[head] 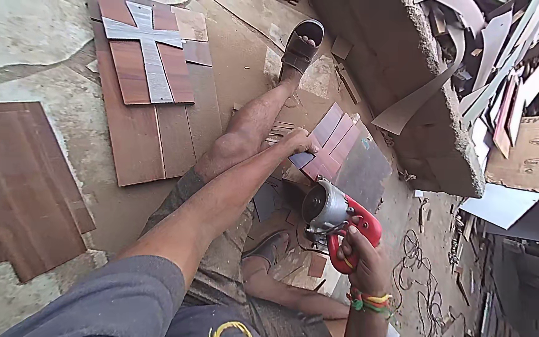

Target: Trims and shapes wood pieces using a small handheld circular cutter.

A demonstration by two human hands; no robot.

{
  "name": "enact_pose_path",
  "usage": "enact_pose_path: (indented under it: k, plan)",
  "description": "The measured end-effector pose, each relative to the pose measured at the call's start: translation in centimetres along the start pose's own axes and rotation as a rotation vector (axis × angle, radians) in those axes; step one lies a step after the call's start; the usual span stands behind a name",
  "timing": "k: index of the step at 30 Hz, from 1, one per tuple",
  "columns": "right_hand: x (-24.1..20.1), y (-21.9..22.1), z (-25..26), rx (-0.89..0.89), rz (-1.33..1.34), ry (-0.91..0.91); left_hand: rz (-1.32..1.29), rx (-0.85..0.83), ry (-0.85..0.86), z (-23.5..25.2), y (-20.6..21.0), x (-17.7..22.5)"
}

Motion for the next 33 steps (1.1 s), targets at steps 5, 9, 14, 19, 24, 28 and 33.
enact_pose_path:
  k: [5, 9, 14, 19, 24, 28, 33]
  plan:
    - [0.9, 0.5, -0.4, 0.038, 0.009, 0.015, -0.181, 0.09, -0.127, 10.2, 6.0, -5.3]
    - [1.0, 0.5, -0.6, 0.062, -0.008, 0.035, -0.191, 0.071, -0.113, 9.9, 5.7, -4.2]
    - [1.0, 0.3, -0.3, 0.059, -0.002, 0.052, -0.109, 0.093, -0.12, 9.0, 5.6, -3.8]
    - [0.3, 0.6, 0.2, 0.039, -0.013, 0.038, -0.105, 0.098, -0.105, 9.6, 5.6, -3.6]
    - [1.0, 0.4, 0.1, -0.006, -0.015, 0.026, -0.091, 0.108, -0.077, 10.9, 6.8, -5.1]
    - [1.0, 0.5, 0.1, 0.011, -0.006, 0.007, -0.065, 0.123, -0.1, 11.0, 7.0, -4.7]
    - [1.5, 1.3, -0.2, 0.074, -0.007, -0.001, -0.076, 0.116, -0.112, 9.4, 6.5, -3.9]
Point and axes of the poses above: each hand's wrist, its own z-axis towards the middle knuckle, its own y-axis out of the palm, x = y × z, the point moved 5 cm from there along z, towards the middle knuckle, and after that the axes turned 15 degrees about x, right-handed, at the moved point
